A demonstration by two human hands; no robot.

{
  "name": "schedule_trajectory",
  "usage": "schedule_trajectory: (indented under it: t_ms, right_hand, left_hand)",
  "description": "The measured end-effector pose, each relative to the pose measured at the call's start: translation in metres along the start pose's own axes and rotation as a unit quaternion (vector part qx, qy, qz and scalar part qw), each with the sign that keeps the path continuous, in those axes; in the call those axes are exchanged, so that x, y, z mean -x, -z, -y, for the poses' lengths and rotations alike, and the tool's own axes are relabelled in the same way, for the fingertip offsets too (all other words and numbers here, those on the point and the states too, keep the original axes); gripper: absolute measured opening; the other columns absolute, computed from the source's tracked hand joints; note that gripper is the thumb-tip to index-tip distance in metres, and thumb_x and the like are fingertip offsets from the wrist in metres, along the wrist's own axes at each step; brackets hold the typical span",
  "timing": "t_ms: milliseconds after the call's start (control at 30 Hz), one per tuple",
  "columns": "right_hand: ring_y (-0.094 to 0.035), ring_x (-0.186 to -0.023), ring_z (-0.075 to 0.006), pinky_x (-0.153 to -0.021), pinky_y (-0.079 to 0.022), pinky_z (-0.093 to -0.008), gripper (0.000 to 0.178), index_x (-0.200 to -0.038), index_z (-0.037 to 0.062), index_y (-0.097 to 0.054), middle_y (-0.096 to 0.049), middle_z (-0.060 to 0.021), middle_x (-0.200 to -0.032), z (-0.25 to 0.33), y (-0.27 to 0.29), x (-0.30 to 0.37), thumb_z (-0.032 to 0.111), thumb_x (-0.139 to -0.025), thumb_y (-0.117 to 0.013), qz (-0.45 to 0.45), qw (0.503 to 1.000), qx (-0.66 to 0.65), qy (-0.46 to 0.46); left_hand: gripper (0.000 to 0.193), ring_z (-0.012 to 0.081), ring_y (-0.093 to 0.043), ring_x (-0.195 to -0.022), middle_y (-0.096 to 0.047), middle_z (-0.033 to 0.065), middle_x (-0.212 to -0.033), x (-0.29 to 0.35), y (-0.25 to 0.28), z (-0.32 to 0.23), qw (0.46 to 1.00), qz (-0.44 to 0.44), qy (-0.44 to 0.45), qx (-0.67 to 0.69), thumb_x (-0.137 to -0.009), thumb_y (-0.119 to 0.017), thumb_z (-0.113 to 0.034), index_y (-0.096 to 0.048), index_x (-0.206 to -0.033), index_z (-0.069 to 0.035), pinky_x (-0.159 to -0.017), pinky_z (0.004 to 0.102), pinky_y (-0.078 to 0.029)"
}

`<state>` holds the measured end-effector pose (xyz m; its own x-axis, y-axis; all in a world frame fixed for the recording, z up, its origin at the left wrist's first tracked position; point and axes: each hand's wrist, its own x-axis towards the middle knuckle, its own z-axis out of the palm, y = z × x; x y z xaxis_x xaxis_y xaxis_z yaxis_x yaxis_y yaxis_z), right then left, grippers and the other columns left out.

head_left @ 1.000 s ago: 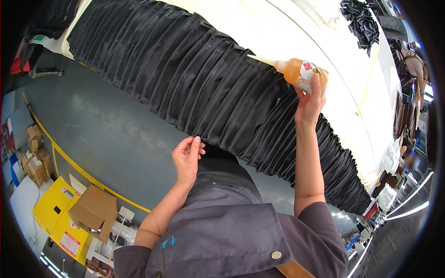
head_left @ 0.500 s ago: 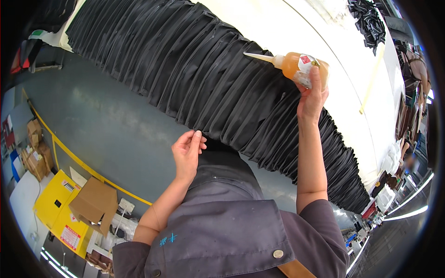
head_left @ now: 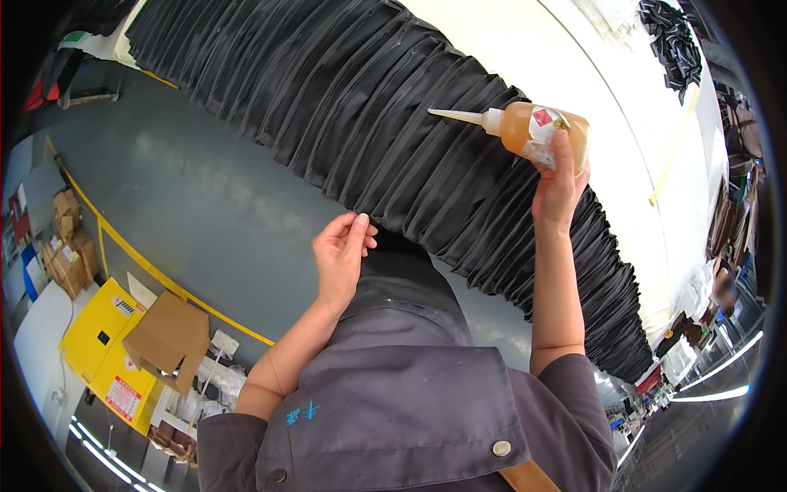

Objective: Applying adhesive to the edges of pleated leather strips in a workshop.

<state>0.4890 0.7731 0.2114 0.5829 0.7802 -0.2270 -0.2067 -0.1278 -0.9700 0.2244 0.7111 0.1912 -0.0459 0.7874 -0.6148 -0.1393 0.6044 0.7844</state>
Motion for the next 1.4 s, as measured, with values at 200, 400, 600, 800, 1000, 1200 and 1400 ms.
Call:
schedule_trajectory:
  t_ms: [200, 400, 600, 800, 1000, 1200, 1400]
  right_hand:
    - [-0.054, -0.091, -0.0145, -0.083, -0.042, -0.0274, 0.041, -0.109, -0.0027, -0.049, -0.056, -0.0092, -0.098, -0.004, 0.0, 0.006, 0.021, -0.08, -0.064, 0.02, 1.0, -0.002, -0.003]
    - [-0.056, -0.091, -0.0149, -0.079, -0.045, -0.0293, 0.041, -0.111, -0.0018, -0.05, -0.057, -0.0085, -0.1, -0.012, 0.004, 0.015, 0.027, -0.083, -0.059, 0.043, 0.998, 0.047, 0.012]
    - [-0.051, -0.092, -0.0134, -0.084, -0.039, -0.0269, 0.042, -0.11, -0.0022, -0.047, -0.054, -0.0077, -0.098, -0.009, -0.004, 0.035, 0.02, -0.078, -0.064, 0.059, 0.998, 0.019, -0.028]
    - [-0.05, -0.087, -0.0105, -0.08, -0.038, -0.0242, 0.041, -0.107, -0.0009, -0.048, -0.054, -0.005, -0.094, -0.013, -0.009, 0.058, 0.021, -0.077, -0.065, 0.09, 0.994, 0.037, -0.046]
    - [-0.051, -0.09, -0.0118, -0.082, -0.039, -0.0258, 0.04, -0.108, -0.0001, -0.049, -0.055, -0.0053, -0.096, -0.011, -0.009, 0.071, 0.025, -0.079, -0.062, 0.12, 0.989, 0.03, -0.084]
    - [-0.053, -0.095, -0.023, -0.072, -0.054, -0.0281, 0.043, -0.112, 0.005, -0.048, -0.054, -0.0114, -0.106, 0.001, 0.023, 0.03, 0.037, -0.084, -0.054, 0.15, 0.788, -0.515, -0.302]
    - [-0.055, -0.095, -0.0206, -0.077, -0.053, -0.0302, 0.043, -0.112, 0.0041, -0.047, -0.054, -0.0105, -0.107, 0.017, 0.051, -0.007, 0.034, -0.083, -0.058, -0.097, 0.973, -0.207, -0.034]
  left_hand:
    - [0.015, 0.0079, -0.054, -0.059, -0.06, 0.0061, -0.072, 0.0, -0.001, 0.001, 1.0, 0.001, 0.0, 0.012, -0.086, -0.057, -0.013, -0.058, -0.088, 0.002, -0.05, 0.0192, -0.04]
    - [0.014, 0.0087, -0.054, -0.058, -0.06, 0.0067, -0.071, -0.001, 0.0, 0.003, 1.0, 0.001, -0.008, 0.003, -0.086, -0.056, -0.013, -0.058, -0.088, 0.001, -0.05, 0.0198, -0.04]
    - [0.013, 0.0092, -0.054, -0.058, -0.06, 0.0072, -0.071, 0.0, -0.001, 0.004, 1.0, -0.005, -0.004, 0.013, -0.086, -0.056, -0.013, -0.058, -0.089, 0.0, -0.05, 0.0198, -0.04]
    - [0.016, 0.0072, -0.054, -0.058, -0.061, 0.0045, -0.07, 0.0, 0.004, 0.007, 1.0, 0.001, -0.006, 0.012, -0.085, -0.058, -0.015, -0.06, -0.088, 0.001, -0.049, 0.0188, -0.039]
    - [0.017, 0.0072, -0.054, -0.057, -0.061, 0.0047, -0.07, -0.001, 0.001, 0.008, 1.0, 0.002, -0.013, 0.011, -0.085, -0.058, -0.015, -0.06, -0.088, 0.001, -0.048, 0.0189, -0.039]
    - [0.014, 0.0071, -0.054, -0.059, -0.059, 0.0046, -0.075, 0.005, 0.001, 0.007, 0.999, 0.016, -0.005, 0.047, -0.087, -0.054, -0.011, -0.056, -0.094, 0.001, -0.048, 0.0183, -0.039]
    - [0.014, 0.0073, -0.054, -0.06, -0.058, 0.0053, -0.076, 0.021, -0.004, 0.002, 0.997, 0.073, 0.011, -0.036, -0.086, -0.054, -0.009, -0.056, -0.095, 0.001, -0.051, 0.0185, -0.041]
